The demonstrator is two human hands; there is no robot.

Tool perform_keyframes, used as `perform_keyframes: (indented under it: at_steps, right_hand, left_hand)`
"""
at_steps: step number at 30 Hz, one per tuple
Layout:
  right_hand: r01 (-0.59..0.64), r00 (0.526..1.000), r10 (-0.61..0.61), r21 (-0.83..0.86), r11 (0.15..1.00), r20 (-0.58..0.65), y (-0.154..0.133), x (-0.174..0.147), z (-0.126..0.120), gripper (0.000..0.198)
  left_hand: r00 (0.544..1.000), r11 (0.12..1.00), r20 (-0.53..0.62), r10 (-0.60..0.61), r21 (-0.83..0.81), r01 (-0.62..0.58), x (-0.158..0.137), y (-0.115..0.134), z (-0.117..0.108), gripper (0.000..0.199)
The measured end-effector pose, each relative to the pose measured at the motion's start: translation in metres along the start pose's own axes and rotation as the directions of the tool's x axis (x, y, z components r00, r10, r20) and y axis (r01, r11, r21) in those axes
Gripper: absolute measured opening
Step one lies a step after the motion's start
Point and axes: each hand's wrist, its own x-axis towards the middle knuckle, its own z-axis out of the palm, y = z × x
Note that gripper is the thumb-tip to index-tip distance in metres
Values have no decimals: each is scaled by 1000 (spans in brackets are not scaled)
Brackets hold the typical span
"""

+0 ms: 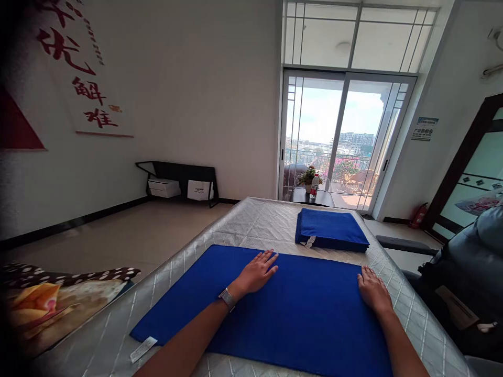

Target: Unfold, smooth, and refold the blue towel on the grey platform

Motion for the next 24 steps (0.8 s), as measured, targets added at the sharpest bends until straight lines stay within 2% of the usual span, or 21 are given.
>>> perform_keyframes:
  at_steps: [2, 5, 14, 20, 24]
  right_hand:
    - [1, 1000, -1, 3, 1000, -9, -1, -1, -2, 63]
    - [1, 1000, -1, 11, 1000, -10, -2, -2, -4, 62]
    - [8, 1000, -8, 3, 1000, 3, 1, -1, -3, 65]
    - [17, 1000, -17, -22, 1000, 6, -4, -3, -11, 64]
    - [28, 997, -32, -54, 998, -73, -19, -16, -29, 58]
  left_hand:
    - [998, 999, 59, 28, -18, -27, -2, 4, 2, 61]
    - [994, 1000, 108, -7, -12, 8, -3, -5, 2, 61]
    - [976, 977, 72, -204, 73, 199, -6, -54, -6, 59]
    - [973, 971, 47, -227, 92, 222, -6, -54, -5, 59]
    - [972, 969, 28, -234, 89, 231, -6, -53, -3, 58]
